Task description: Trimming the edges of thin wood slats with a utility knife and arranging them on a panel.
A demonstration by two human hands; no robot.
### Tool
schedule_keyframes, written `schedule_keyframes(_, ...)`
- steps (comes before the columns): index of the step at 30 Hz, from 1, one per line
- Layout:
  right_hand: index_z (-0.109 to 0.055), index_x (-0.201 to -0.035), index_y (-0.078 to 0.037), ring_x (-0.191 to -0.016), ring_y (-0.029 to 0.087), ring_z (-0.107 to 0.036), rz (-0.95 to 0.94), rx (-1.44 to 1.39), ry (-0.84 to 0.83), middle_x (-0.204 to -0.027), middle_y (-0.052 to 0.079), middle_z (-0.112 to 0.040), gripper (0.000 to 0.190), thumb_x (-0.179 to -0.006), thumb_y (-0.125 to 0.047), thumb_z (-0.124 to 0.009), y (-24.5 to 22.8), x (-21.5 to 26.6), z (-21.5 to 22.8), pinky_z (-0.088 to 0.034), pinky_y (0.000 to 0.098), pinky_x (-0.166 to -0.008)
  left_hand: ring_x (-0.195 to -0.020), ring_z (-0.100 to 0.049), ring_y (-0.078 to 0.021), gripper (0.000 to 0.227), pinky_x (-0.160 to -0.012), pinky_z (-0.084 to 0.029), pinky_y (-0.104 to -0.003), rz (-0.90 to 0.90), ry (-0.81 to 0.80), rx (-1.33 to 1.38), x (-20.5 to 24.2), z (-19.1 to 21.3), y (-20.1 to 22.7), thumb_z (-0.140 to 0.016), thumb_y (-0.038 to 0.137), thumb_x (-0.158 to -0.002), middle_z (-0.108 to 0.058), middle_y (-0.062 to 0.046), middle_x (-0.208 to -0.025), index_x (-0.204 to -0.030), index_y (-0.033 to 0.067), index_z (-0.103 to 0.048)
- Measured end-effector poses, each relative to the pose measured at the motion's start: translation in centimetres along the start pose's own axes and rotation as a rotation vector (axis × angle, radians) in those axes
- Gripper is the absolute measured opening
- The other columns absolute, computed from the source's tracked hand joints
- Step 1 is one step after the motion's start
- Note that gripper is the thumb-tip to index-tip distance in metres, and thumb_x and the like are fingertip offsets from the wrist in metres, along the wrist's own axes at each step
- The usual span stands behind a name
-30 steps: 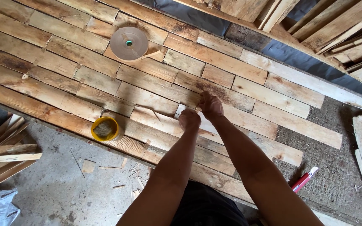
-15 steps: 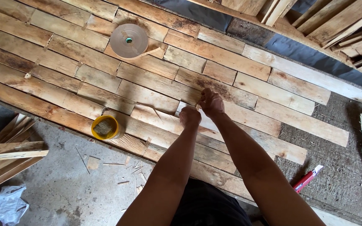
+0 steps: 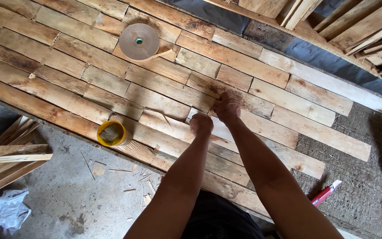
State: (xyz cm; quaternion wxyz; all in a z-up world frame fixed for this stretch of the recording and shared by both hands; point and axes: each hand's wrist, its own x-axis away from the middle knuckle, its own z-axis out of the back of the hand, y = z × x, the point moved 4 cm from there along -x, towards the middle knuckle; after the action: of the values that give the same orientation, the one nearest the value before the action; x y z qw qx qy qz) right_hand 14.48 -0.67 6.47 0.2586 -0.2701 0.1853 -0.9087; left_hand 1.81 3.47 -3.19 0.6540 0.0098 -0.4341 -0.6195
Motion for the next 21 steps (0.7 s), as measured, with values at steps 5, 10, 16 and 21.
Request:
schedule_keyframes(5,-0.062,-0.107,-0.009,-0.081,0.023,-0.074,0.164,-0.192,0.104,-0.09,0.01,-0.075,0.031,-0.091,-0.029,-0.08,5.0,-3.3,-3.3,-0.058,0.0394,-0.07,-0.102,-0.073,-0.0418,0.037,-0.089,-0.06,-0.048,-0.008,-0.003,0.027,-0.8,-0.8,-0.7,-0.053,0.025,-0.093,-0.072,-0.03,-0.107,-0.1,-0.0066,-0.071)
schedule_keyframes(10,-0.059,-0.108,-0.007,-0.085,0.022,-0.073,0.247,-0.251,0.082,-0.09,0.009,-0.075,0.049,-0.073,-0.025,-0.088,3.2,-1.5,-2.1,-0.057,0.0366,-0.073,-0.103,-0.072,-0.0427,0.036,-0.091,-0.059,-0.048,0.005,0.071,0.113,-0.3,-0.1,-0.6,-0.054,0.023,-0.092,-0.072,-0.032,-0.107,-0.101,-0.0069,-0.071)
schedule_keyframes(16,-0.049,-0.121,-0.01,-0.094,0.03,-0.071,0.152,0.053,0.037,-0.103,0.014,-0.072,0.078,-0.07,-0.046,-0.095,1.1,-0.2,-1.7,-0.055,0.042,-0.083,-0.106,-0.071,-0.04,0.042,-0.093,-0.058,-0.047,0.071,0.011,0.133,0.9,1.3,0.2,-0.065,0.036,-0.091,-0.071,-0.028,-0.111,-0.1,-0.0047,-0.072)
schedule_keyframes(21,-0.048,-0.12,-0.01,-0.096,0.035,-0.07,0.157,0.118,0.114,-0.101,0.015,-0.072,0.075,-0.071,-0.046,-0.091,1.5,-0.4,-2.5,-0.053,0.0472,-0.084,-0.109,-0.07,-0.0394,0.049,-0.093,-0.057,-0.047,0.044,0.009,0.075,1.3,1.7,0.6,-0.066,0.042,-0.092,-0.07,-0.028,-0.113,-0.104,-0.0059,-0.069)
